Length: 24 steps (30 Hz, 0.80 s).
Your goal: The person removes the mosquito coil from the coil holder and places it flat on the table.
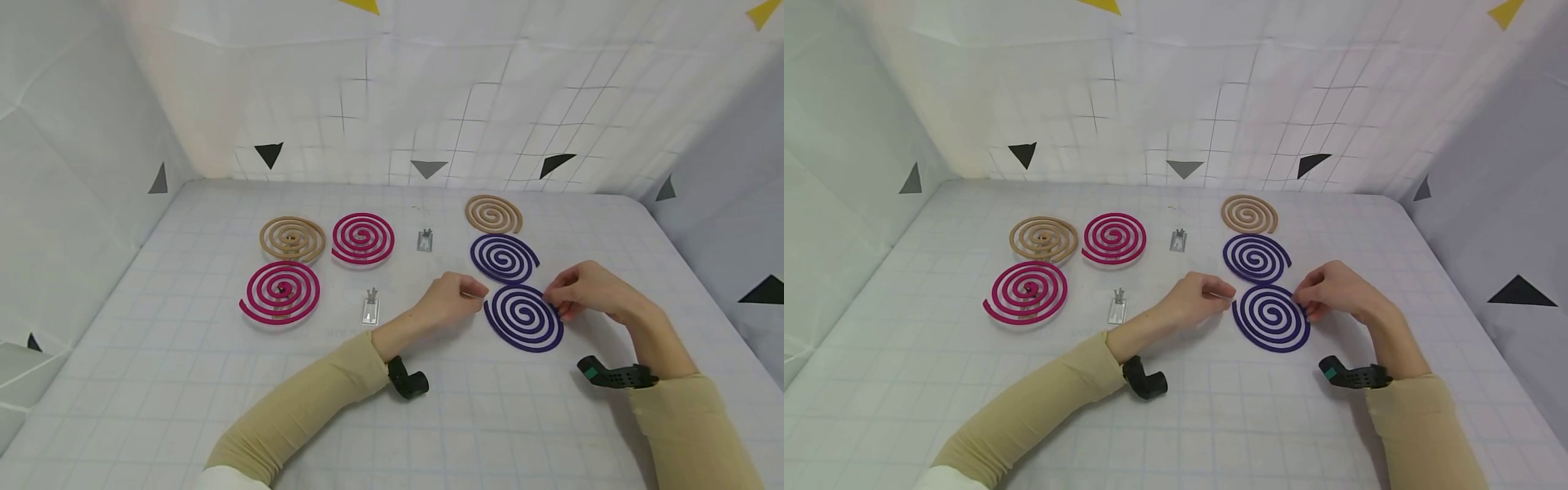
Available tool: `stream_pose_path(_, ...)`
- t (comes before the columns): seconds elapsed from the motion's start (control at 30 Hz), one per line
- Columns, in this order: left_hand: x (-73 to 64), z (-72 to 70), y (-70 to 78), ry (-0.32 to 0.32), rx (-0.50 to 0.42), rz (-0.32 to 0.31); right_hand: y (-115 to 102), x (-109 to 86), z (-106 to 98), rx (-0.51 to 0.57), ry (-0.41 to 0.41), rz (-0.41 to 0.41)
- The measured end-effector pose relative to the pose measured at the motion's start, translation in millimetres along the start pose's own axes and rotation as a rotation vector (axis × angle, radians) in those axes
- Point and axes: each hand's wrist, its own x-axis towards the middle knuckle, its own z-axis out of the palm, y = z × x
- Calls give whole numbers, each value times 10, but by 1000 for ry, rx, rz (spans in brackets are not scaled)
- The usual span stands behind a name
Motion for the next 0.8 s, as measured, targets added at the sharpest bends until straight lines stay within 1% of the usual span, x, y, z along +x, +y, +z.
stream_pose_path(0.13,-5,-4,7,-2,2,-4,-7,2,4,4,5,-14)
stream_pose_path(0.27,-9,1,10,-2,-7,-14,-22,-10,-7,-25,1,-33)
stream_pose_path(0.43,-19,7,18,-2,-15,-25,-17,-37,-49,-42,23,-55)
stream_pose_path(0.6,-25,11,24,-5,-39,-28,16,-56,-92,10,2,-59)
stream_pose_path(0.8,-15,18,18,-5,-38,-23,47,-63,-112,74,-20,-73)
